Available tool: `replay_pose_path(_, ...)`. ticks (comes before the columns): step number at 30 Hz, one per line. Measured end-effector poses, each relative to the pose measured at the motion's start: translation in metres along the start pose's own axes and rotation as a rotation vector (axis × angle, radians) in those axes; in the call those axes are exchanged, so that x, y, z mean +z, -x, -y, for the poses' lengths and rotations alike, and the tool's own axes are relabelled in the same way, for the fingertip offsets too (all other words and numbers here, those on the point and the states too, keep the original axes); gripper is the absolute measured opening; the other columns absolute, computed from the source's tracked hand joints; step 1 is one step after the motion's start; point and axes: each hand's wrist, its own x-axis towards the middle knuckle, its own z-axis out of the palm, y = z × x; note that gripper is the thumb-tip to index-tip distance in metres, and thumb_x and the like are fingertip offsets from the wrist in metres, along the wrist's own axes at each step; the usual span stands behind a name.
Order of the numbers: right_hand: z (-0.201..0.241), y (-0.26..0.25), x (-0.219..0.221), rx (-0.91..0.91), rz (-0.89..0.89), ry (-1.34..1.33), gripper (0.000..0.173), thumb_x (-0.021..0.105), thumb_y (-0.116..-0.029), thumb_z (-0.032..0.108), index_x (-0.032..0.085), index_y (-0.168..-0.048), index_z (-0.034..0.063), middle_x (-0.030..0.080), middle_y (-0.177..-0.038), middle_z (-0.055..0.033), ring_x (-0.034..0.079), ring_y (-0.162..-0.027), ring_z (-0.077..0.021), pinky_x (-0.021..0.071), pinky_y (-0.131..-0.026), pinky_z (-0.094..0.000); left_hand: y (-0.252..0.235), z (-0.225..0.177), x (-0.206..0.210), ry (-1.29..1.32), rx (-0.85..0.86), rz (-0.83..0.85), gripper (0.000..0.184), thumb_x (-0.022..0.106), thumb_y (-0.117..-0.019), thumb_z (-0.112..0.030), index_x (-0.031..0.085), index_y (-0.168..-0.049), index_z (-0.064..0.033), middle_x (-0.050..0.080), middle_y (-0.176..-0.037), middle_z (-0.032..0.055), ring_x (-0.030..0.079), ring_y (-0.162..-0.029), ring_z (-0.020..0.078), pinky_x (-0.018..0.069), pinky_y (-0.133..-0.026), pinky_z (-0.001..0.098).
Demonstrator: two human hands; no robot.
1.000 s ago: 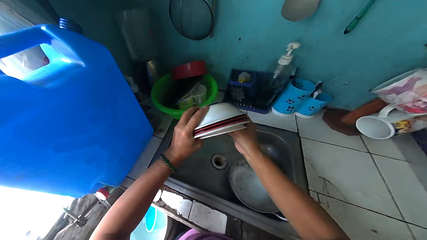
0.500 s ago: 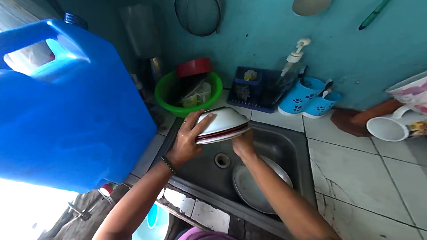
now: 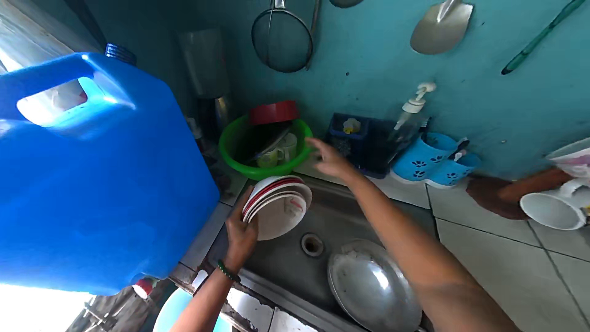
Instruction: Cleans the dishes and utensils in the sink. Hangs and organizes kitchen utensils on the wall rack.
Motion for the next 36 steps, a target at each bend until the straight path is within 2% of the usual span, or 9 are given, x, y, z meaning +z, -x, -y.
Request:
replay_pose_path(5,0.011,-0.112,0.009,-0.114,-0.217,0.469,0.101,0.076,-0.0647,-0.021,0.04,-0.156,0.0036,0.011,-0.17,-0.0255,0.02,-0.151,-0.0548,0.0294,-0.116,-0.0685,-0.003,0.002,-0.007,-0.086,0.215,0.01,0.046,0.059,-0.0849,0.008,0.059,-0.13,0.017,0.065,-0.131,0.0267,0.065,-0.122,0.0162,0.0497,-0.107,0.0269)
replay_pose_path(9,0.012,-0.158,0.009,-0.131,-0.092,0.627,0.105,0.073,-0.0688,-0.024,0.036,-0.16,0.0129,0.011,-0.17,-0.0259,0.008,-0.153,-0.0572,0.0151,-0.113,-0.0806,-0.011,-0.002,-0.013,-0.055,0.27,-0.053,0.042,0.061,-0.0872,0.005,0.059,-0.126,0.0202,0.065,-0.13,0.026,0.063,-0.124,0.0132,0.0477,-0.109,0.0257)
replay_pose_path(11,0.006,-0.171,0.006,-0.146,-0.068,0.642,0.1,0.074,-0.0704,-0.022,0.041,-0.158,0.0143,0.027,-0.161,-0.0343,0.017,-0.149,-0.0612,0.0162,-0.111,-0.0828,-0.022,-0.008,-0.015,-0.03,0.279,-0.114,0.042,0.062,-0.0869,0.005,0.058,-0.126,0.0209,0.067,-0.129,0.0221,0.064,-0.122,0.0077,0.0493,-0.107,0.0238)
replay_pose_path(13,0.001,-0.176,0.0,-0.204,-0.09,0.65,0.091,0.075,-0.0693,-0.02,0.05,-0.151,0.0113,0.046,-0.145,-0.0377,0.035,-0.139,-0.0626,0.0276,-0.106,-0.0825,-0.042,-0.012,-0.014,-0.029,0.318,-0.207,0.043,0.064,-0.0856,0.005,0.059,-0.126,0.0177,0.069,-0.126,0.0163,0.065,-0.116,0.0048,0.0528,-0.102,0.024)
replay_pose_path(15,0.001,-0.172,-0.008,-0.189,-0.116,0.63,0.081,0.075,-0.0764,-0.014,0.05,-0.15,0.0094,0.051,-0.14,-0.0349,0.044,-0.133,-0.0591,0.0402,-0.101,-0.0751,-0.068,-0.011,-0.01,-0.05,0.392,-0.275,0.046,0.064,-0.0879,0.003,0.059,-0.133,0.0106,0.067,-0.131,0.0111,0.064,-0.119,0.0054,0.0539,-0.102,0.0267)
replay_pose_path(18,0.014,-0.152,-0.018,-0.071,-0.233,0.519,0.073,0.08,-0.083,0.004,0.049,-0.149,0.0046,0.051,-0.142,-0.0331,0.046,-0.133,-0.056,0.0441,-0.101,-0.0701,-0.115,-0.004,0.0,-0.21,0.472,-0.31,0.052,0.06,-0.0911,0.005,0.051,-0.142,0.0098,0.056,-0.143,0.0222,0.057,-0.132,0.0195,0.0462,-0.112,0.0339)
replay_pose_path(23,0.027,-0.123,-0.033,0.093,-0.379,0.42,0.076,0.086,-0.0808,0.027,0.052,-0.145,0.0033,0.054,-0.141,-0.029,0.054,-0.128,-0.0498,0.0464,-0.098,-0.0675,-0.2,0.031,0.023,-0.463,0.513,-0.344,0.06,0.064,-0.0805,0.01,0.059,-0.14,0.0034,0.057,-0.136,0.0325,0.057,-0.127,0.0447,0.0479,-0.107,0.0487)
replay_pose_path(30,0.038,-0.11,-0.031,0.109,-0.414,0.391,0.078,0.086,-0.0801,0.031,0.051,-0.144,0.0026,0.054,-0.139,-0.0277,0.055,-0.127,-0.0471,0.0479,-0.096,-0.0648,-0.231,0.064,0.038,-0.68,0.295,-0.103,0.072,0.071,-0.0784,0.009,0.055,-0.147,-0.0063,0.046,-0.147,0.0354,0.043,-0.138,0.0526,0.038,-0.115,0.0569)
replay_pose_path(36,0.028,-0.117,-0.024,0.041,-0.347,0.437,0.078,0.088,-0.0786,0.02,0.051,-0.146,0.0084,0.051,-0.143,-0.0272,0.05,-0.131,-0.0488,0.0477,-0.099,-0.0634,-0.231,0.067,0.052,-0.75,0.116,-0.11,0.077,0.074,-0.0749,0.006,0.055,-0.147,-0.0125,0.044,-0.145,0.0358,0.042,-0.134,0.0551,0.0411,-0.108,0.0602)
